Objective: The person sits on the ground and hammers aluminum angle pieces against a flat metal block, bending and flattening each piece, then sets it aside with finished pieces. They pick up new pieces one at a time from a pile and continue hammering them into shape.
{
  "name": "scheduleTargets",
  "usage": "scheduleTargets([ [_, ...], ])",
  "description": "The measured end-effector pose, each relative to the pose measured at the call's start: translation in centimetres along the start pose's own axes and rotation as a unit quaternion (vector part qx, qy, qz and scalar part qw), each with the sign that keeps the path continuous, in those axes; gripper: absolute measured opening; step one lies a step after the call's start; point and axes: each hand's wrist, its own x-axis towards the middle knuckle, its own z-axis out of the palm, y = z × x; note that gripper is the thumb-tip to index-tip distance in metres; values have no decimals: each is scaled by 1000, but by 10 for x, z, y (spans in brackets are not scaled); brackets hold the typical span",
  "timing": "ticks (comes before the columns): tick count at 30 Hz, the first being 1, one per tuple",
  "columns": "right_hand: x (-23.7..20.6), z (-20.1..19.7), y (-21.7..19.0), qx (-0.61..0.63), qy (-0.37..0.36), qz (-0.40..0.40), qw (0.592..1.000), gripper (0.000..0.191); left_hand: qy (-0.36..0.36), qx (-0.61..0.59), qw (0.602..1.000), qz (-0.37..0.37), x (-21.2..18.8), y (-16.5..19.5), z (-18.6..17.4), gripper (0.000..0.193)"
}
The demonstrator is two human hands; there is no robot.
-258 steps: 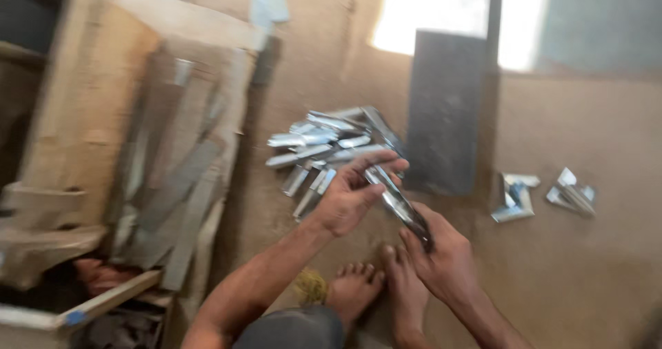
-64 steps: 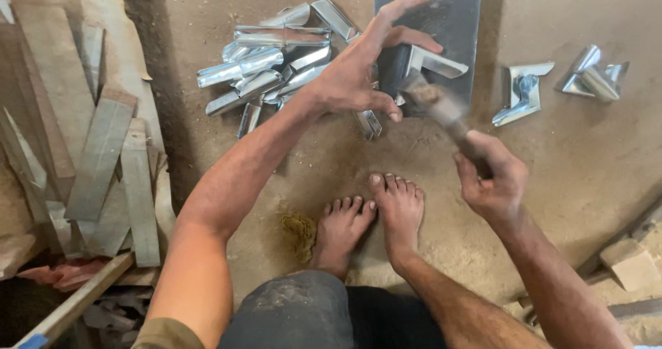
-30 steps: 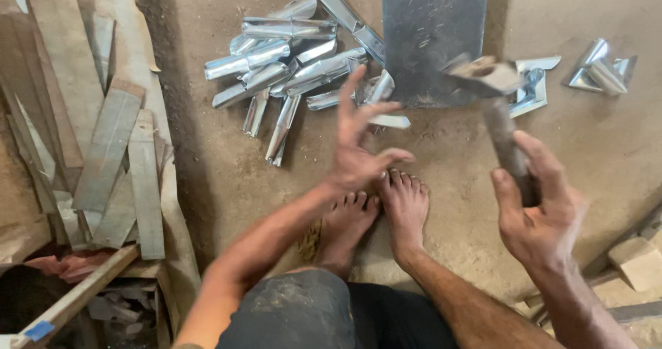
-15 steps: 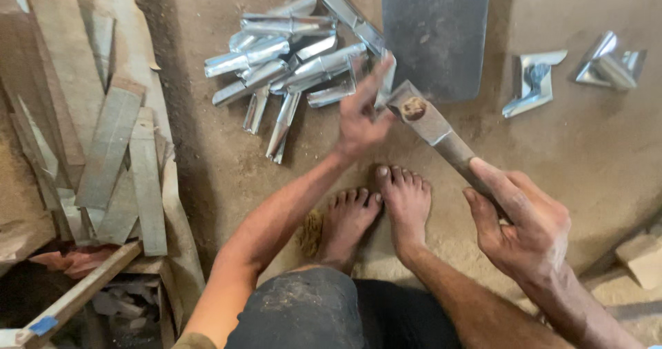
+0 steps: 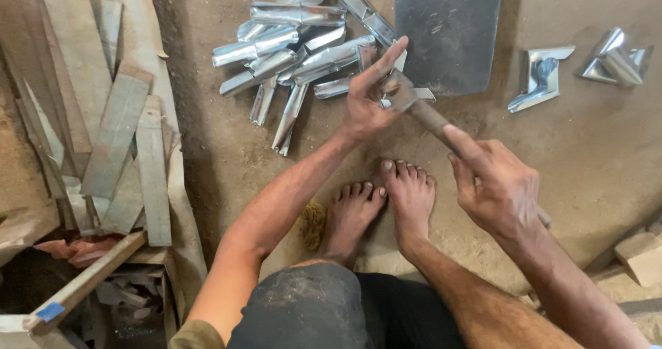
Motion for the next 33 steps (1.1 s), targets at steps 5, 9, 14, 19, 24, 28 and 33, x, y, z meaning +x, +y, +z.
scheduleTargets([
  [5,-25,-10,13,101,95,42,989,45,77,-15,994,-82,-38,41,14,74],
  [9,-44,-10,31,135,126,78,980,50,113,44,990,-75,-60,52,23,67],
  [14,-42,-7,17,143,109,52,982,46,65,145,987,12,-31,6,23,89],
  [19,-34,-17,-3,149,105,-66,981,44,28,-24,996,-80,-35,-2,15,86],
  [24,-31,-26,-5,167,111,-61,978,46,22,122,992,-17,-28,3,9,94],
  [28,-20,-25,-7,169,106,-68,978,48,-44,-15,999,14,-1,-7,-4,101],
  [33,-3,-7,-6,27,37,-43,998,50,-77,-9,996,43,8,-1,-15,97],
])
